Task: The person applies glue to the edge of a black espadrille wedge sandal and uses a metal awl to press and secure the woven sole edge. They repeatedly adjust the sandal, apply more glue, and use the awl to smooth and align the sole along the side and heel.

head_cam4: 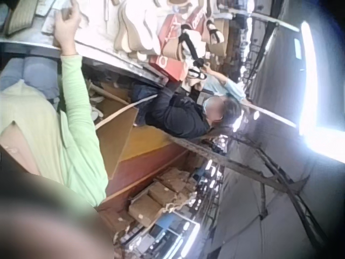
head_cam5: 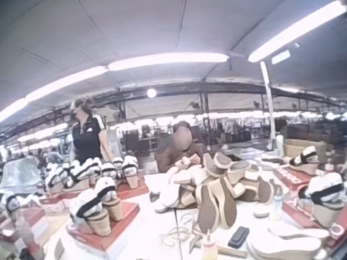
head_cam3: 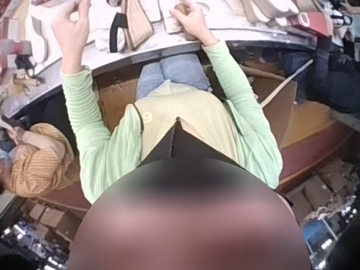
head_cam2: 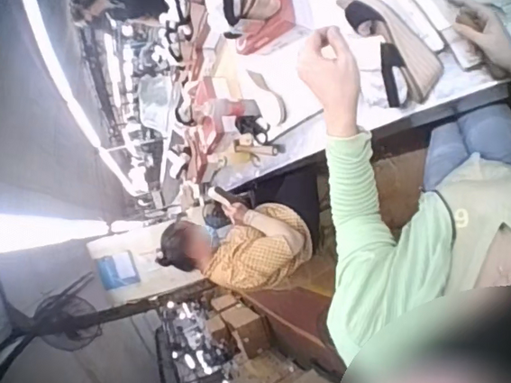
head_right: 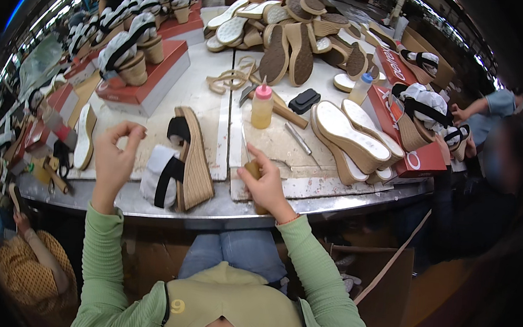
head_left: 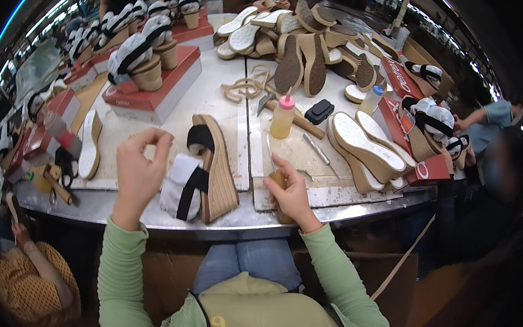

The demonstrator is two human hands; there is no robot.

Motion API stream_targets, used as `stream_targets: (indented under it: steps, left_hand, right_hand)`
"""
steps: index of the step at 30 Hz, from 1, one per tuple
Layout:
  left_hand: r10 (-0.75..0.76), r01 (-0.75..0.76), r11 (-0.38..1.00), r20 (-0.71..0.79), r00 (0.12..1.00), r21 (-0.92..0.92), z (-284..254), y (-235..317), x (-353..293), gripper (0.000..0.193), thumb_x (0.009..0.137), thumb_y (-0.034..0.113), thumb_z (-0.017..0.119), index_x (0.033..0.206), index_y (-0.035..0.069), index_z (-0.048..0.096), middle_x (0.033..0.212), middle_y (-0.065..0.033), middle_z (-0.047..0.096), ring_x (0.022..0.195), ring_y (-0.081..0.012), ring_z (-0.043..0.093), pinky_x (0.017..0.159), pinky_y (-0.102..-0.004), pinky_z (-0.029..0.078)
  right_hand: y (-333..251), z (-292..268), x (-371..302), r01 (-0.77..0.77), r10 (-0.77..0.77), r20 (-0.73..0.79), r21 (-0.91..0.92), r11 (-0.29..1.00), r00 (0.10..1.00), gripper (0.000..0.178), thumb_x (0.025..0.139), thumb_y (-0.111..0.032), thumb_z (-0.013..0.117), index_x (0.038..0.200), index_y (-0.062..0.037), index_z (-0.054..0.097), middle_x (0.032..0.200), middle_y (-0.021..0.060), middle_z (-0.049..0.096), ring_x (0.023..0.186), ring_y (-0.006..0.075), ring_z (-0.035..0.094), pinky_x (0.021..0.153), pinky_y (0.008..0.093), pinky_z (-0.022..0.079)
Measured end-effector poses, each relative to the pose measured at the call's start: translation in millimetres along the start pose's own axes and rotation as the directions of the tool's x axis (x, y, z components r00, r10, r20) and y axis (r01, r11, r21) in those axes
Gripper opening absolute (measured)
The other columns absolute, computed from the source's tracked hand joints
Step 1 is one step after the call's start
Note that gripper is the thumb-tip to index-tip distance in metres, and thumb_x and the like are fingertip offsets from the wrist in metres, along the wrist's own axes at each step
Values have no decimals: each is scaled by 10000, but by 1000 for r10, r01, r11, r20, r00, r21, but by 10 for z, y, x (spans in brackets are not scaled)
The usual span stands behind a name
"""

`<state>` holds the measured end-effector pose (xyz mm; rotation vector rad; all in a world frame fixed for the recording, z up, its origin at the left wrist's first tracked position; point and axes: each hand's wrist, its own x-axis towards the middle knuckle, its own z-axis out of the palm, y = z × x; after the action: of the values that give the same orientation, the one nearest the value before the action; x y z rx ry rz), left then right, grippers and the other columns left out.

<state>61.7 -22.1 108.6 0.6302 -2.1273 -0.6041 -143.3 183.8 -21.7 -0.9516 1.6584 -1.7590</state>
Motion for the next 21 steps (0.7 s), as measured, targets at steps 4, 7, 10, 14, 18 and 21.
stream_targets:
  steps: [4,7,10,14,18,21]
  left_hand:
    - [-129,125,989,-42,991,-82,-204,-270,-360,275,944,184,626,832,-66,658,753,-118,697,732,-150,621,723,-302,475]
    - [-279,272,959,-103,955,-84,-152,-581,-746,299,955,218,629,840,-56,664,769,-115,700,748,-150,617,748,-298,469]
    - [-344,346,938,-172,923,-18,-126,-803,-1116,288,986,211,608,900,-52,687,832,-50,703,809,-89,608,732,-249,472]
    - [-225,256,966,-425,877,18,-80,-653,-1562,193,956,136,641,879,-39,663,805,-45,675,734,-95,560,679,-272,458]
    - [-126,117,992,-295,947,-47,190,-118,-1883,71,842,9,678,792,-3,630,756,-91,636,700,-212,599,670,-327,468]
    - [-89,76,995,-207,974,-68,475,188,-1958,198,771,45,757,947,8,672,1009,-147,694,937,-270,670,849,-358,516]
  right_hand:
    - [56,18,-39,62,-62,-33,16,998,998,597,917,-35,662,1465,-18,424,806,15,580,545,72,540,475,229,442]
    - [54,41,-95,79,-75,-81,41,996,994,576,903,-56,684,1433,-2,468,757,1,566,543,59,531,475,228,437]
    - [70,49,-119,120,-119,-99,6,993,988,518,915,-68,683,1381,49,491,725,4,577,538,66,542,468,230,438]
    - [115,49,-116,147,-144,-107,18,989,984,464,916,-69,684,1331,64,524,712,3,581,539,66,545,466,229,438]
    - [138,39,-108,152,-144,-120,58,987,982,441,916,-69,683,1312,63,539,711,0,581,540,63,544,467,227,438]
    - [143,15,-107,172,-170,-110,16,985,979,433,929,-67,668,1316,66,525,770,15,592,554,72,555,490,223,457]
